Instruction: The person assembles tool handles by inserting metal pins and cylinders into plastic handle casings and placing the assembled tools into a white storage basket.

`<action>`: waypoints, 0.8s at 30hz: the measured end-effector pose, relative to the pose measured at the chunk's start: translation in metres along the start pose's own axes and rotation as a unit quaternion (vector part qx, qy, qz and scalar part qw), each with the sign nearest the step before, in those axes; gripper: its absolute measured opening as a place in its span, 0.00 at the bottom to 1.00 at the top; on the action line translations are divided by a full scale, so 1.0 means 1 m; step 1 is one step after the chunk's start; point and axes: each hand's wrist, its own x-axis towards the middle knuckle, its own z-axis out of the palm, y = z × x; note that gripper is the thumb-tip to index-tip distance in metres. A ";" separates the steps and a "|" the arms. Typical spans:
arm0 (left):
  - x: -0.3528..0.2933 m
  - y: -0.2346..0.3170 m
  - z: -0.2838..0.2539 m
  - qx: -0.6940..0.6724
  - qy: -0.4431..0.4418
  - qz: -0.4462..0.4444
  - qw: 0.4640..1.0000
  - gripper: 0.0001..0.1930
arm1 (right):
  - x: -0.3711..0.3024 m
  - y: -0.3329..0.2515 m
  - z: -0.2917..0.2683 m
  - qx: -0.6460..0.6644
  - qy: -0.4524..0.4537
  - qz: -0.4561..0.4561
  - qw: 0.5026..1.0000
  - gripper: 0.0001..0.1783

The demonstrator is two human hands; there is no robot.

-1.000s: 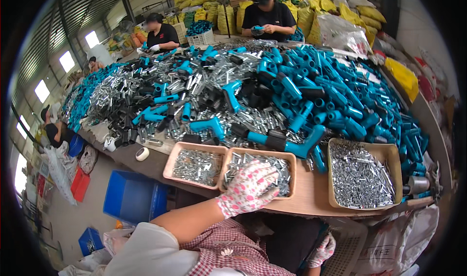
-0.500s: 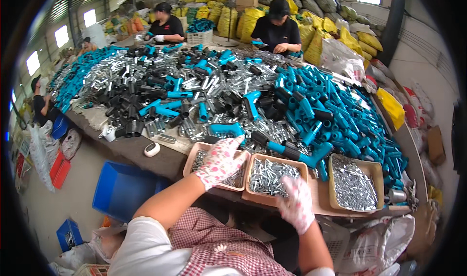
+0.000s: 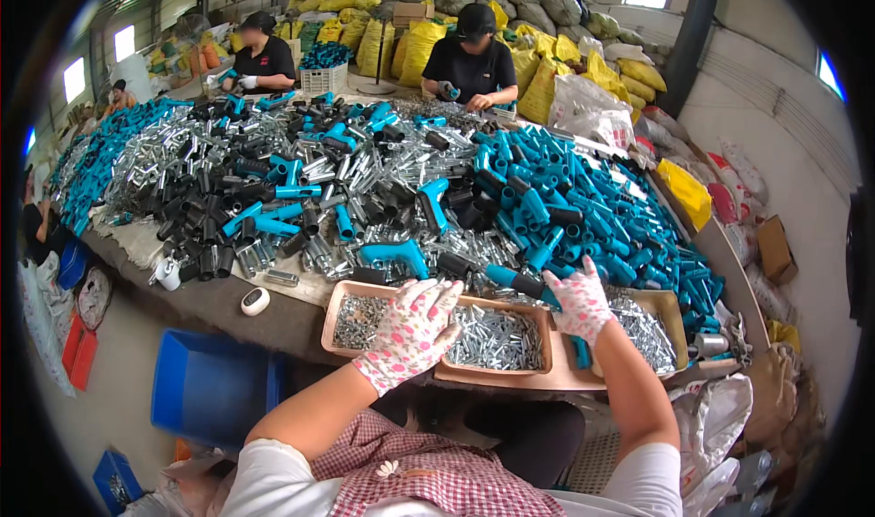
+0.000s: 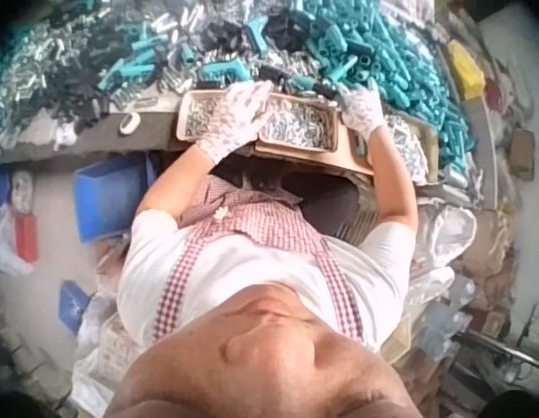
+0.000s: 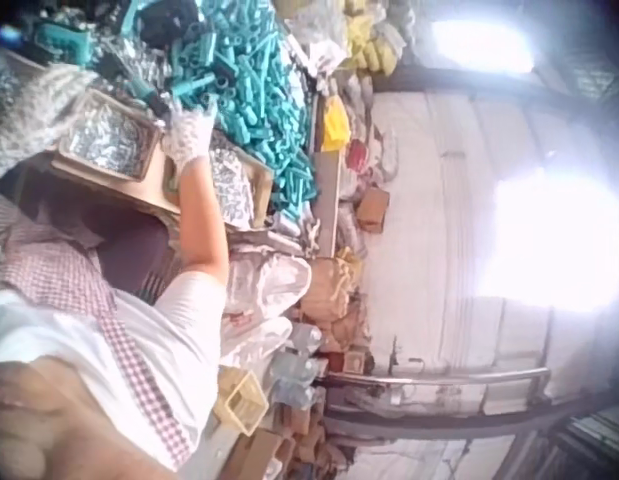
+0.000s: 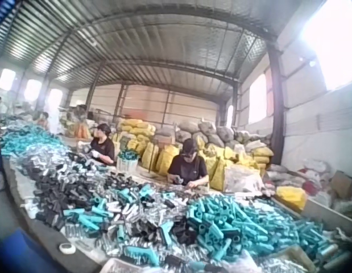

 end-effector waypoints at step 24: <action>0.024 -0.002 -0.041 -0.069 -0.467 -0.004 0.881 0.33 | -0.073 -0.095 -0.067 0.075 0.087 -0.224 0.968 0.45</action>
